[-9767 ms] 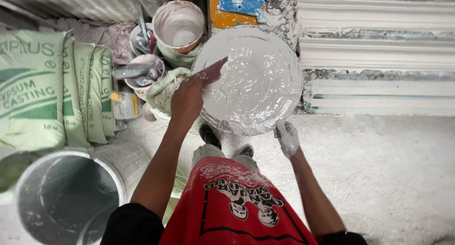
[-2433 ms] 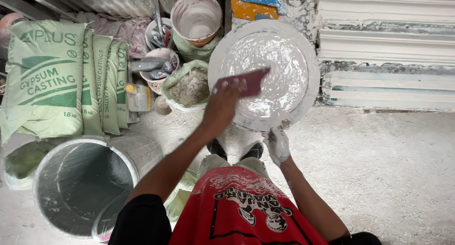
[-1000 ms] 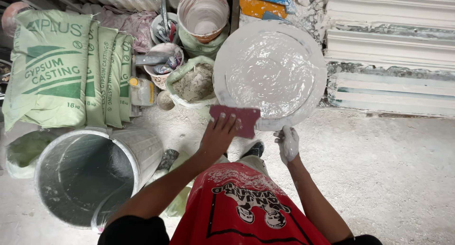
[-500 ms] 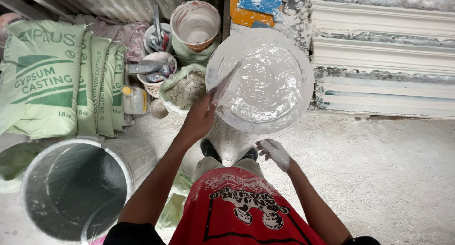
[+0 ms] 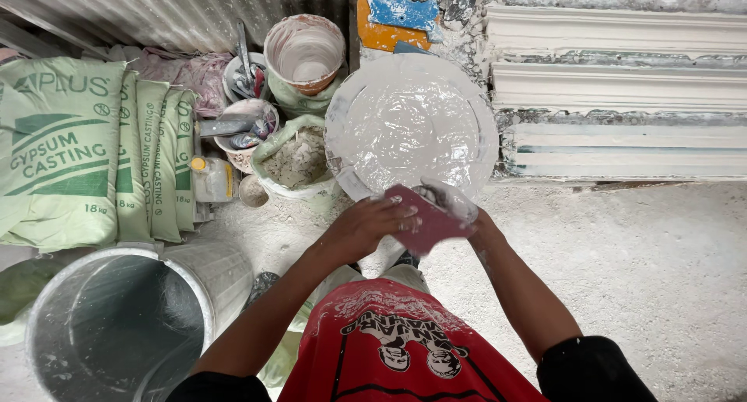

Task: The person pours a white paste from a bucket onto a circular tray, then uses a red plastic scraper to spread and smooth the surface. They repeatedly scrape and level the paste until the tray is uniformly covered, then place the tray on a shelf.

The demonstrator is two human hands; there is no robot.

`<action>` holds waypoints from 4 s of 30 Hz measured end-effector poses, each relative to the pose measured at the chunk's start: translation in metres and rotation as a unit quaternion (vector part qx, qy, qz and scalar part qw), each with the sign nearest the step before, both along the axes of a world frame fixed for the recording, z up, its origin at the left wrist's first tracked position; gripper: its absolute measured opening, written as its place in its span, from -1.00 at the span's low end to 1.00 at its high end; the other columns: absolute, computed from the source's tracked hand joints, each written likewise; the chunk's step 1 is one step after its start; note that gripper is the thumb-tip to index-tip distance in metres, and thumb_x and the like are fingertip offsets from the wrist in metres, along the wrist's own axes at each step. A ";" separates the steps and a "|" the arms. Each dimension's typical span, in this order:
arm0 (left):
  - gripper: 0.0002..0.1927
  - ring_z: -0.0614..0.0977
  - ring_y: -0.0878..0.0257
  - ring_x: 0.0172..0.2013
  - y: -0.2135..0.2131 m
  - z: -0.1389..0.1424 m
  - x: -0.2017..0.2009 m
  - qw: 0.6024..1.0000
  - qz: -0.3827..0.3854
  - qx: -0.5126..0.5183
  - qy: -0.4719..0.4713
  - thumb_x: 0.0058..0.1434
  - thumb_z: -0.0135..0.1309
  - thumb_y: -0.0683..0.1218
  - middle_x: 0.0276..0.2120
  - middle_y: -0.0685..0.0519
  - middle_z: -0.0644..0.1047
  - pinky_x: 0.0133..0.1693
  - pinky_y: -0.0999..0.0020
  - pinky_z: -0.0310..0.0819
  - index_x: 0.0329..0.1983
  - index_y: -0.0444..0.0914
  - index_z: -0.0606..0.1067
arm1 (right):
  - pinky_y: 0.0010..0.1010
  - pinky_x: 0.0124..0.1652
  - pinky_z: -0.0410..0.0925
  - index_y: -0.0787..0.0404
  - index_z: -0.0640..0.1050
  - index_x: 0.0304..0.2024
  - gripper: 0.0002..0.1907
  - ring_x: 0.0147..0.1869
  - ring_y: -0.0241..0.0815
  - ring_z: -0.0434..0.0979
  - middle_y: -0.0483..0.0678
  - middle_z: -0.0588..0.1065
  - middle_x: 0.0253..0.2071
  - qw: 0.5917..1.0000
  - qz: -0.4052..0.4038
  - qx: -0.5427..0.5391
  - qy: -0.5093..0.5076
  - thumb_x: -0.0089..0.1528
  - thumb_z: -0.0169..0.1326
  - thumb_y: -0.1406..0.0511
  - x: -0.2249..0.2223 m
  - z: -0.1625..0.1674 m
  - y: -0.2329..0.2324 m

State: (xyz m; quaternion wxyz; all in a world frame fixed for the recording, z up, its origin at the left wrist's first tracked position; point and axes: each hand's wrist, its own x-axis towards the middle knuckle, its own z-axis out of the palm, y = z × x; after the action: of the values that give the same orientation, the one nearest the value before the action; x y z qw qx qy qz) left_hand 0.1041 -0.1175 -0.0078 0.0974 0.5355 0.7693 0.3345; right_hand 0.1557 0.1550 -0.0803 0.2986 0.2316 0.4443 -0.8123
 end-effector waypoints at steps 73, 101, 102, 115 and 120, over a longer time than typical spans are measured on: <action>-0.56 0.68 -0.02 -0.06 -0.138 -0.085 -0.128 0.867 0.405 0.094 -0.276 0.48 -0.17 0.02 -0.01 -0.23 0.62 -0.05 0.17 0.52 0.31 -0.26 0.43 | 0.03 0.48 -0.34 0.54 -0.14 0.47 -0.01 0.63 0.28 -0.38 0.41 -0.26 0.55 0.494 0.360 0.786 0.094 0.38 -0.49 -0.20 -0.196 -0.043 -0.058; -0.65 0.55 0.19 -0.44 0.014 -0.066 -0.052 0.782 0.593 0.158 -0.112 0.52 -0.09 -0.08 -0.34 -0.17 0.57 -0.33 0.27 0.47 0.27 -0.32 0.44 | -0.09 0.48 -0.39 0.41 -0.18 0.50 -0.04 0.64 0.16 -0.44 0.29 -0.31 0.57 0.448 0.524 0.616 0.382 0.36 -0.41 -0.17 -0.220 -0.042 0.036; -0.64 0.50 0.20 -0.49 0.018 -0.067 -0.048 0.771 0.606 0.141 -0.138 0.50 -0.09 -0.09 -0.42 -0.15 0.53 -0.38 0.26 0.42 0.28 -0.32 0.45 | -0.07 0.47 -0.41 0.40 -0.19 0.50 -0.05 0.63 0.17 -0.46 0.30 -0.33 0.56 0.446 0.540 0.597 0.390 0.35 -0.40 -0.16 -0.216 -0.047 0.033; -0.63 0.39 0.34 -0.60 0.027 -0.079 -0.031 0.736 0.640 0.124 -0.181 0.47 -0.09 -0.11 -0.59 -0.02 0.45 -0.53 0.31 0.30 0.27 -0.34 0.45 | -0.08 0.48 -0.31 0.45 -0.21 0.47 0.00 0.64 0.19 -0.35 0.32 -0.28 0.55 0.368 0.548 0.632 0.407 0.36 -0.45 -0.23 -0.215 -0.042 0.070; -0.63 0.35 0.34 -0.60 0.026 -0.069 -0.025 0.740 0.635 0.136 -0.174 0.48 -0.08 -0.11 -0.62 -0.03 0.40 -0.54 0.29 0.26 0.28 -0.34 0.46 | -0.06 0.50 -0.34 0.47 -0.21 0.47 0.00 0.65 0.17 -0.36 0.33 -0.30 0.56 0.353 0.590 0.597 0.412 0.37 -0.42 -0.22 -0.212 -0.047 0.023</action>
State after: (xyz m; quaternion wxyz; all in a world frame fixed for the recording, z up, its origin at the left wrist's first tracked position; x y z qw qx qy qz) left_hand 0.0794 -0.0918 -0.0768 -0.0792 -0.1377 0.8470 0.5073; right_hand -0.0559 0.1779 -0.1273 0.2637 -0.3367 0.9020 0.0594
